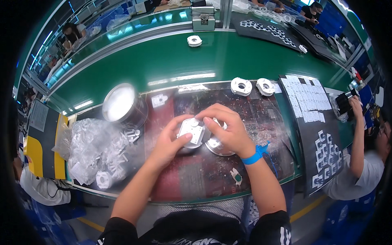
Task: Assembling plastic and metal components for light bulbs at a factory assembly line.
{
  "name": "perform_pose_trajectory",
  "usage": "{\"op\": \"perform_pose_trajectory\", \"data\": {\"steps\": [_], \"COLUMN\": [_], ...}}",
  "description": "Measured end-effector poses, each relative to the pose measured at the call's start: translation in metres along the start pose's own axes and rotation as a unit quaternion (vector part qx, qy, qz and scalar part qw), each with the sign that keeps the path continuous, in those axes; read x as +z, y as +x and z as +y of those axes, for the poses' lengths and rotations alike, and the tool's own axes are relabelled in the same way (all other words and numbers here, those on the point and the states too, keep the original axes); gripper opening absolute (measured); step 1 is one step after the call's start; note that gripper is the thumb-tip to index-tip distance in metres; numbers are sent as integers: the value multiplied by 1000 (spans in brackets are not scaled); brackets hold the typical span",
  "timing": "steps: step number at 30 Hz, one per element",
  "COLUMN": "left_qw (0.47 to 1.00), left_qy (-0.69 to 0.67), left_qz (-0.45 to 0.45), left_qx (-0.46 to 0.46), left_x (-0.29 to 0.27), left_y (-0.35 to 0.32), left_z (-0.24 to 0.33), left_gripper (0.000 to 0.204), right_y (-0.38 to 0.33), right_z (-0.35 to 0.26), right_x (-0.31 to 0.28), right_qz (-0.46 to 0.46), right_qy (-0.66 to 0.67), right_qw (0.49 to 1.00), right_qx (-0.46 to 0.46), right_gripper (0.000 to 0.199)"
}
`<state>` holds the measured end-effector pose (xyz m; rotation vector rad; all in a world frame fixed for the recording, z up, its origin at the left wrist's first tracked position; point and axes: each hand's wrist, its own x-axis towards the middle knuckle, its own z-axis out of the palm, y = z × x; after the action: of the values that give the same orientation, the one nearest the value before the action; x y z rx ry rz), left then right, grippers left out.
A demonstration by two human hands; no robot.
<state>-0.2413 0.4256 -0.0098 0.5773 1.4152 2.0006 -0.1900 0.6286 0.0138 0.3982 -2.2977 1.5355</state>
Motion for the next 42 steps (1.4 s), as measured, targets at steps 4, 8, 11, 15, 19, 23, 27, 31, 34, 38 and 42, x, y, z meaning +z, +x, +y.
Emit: {"op": "perform_pose_trajectory", "data": {"steps": [4,8,11,15,19,23,27,31,34,38,42], "left_qw": [999,998,999,999,998,997,993,987,964,927,839], "left_qy": [39,56,46,35,63,67,16,9,144,270,460], "left_qz": [-9,-13,-14,-4,-2,34,114,159,214,255,277], "left_qx": [14,16,16,23,19,23,40,5,64,46,90], "left_x": [3,4,3,3,6,1,-3,-6,-9,-30,-54], "left_y": [-1,-2,-2,-3,-4,-3,21,74,142,217,258], "left_z": [0,4,2,1,4,8,6,14,15,1,-21], "left_gripper": [50,49,48,49,49,47,46,49,47,46,49], "right_y": [-1,-1,0,-1,-1,2,0,4,-1,-4,2], "right_z": [-1,0,-1,4,14,15,26,23,18,26,29], "right_x": [-1,0,0,-1,-6,-17,-31,-31,-42,-44,-34], "right_qz": [10,-2,-9,-3,89,217,305,330,349,377,370], "right_qy": [8,9,6,18,107,129,158,158,195,210,237], "right_qw": [1000,1000,1000,1000,989,966,938,930,916,899,896], "right_qx": [14,16,23,23,59,59,45,30,31,72,72], "right_gripper": [17,17,18,22,25,22,15,14,14,14,11]}}
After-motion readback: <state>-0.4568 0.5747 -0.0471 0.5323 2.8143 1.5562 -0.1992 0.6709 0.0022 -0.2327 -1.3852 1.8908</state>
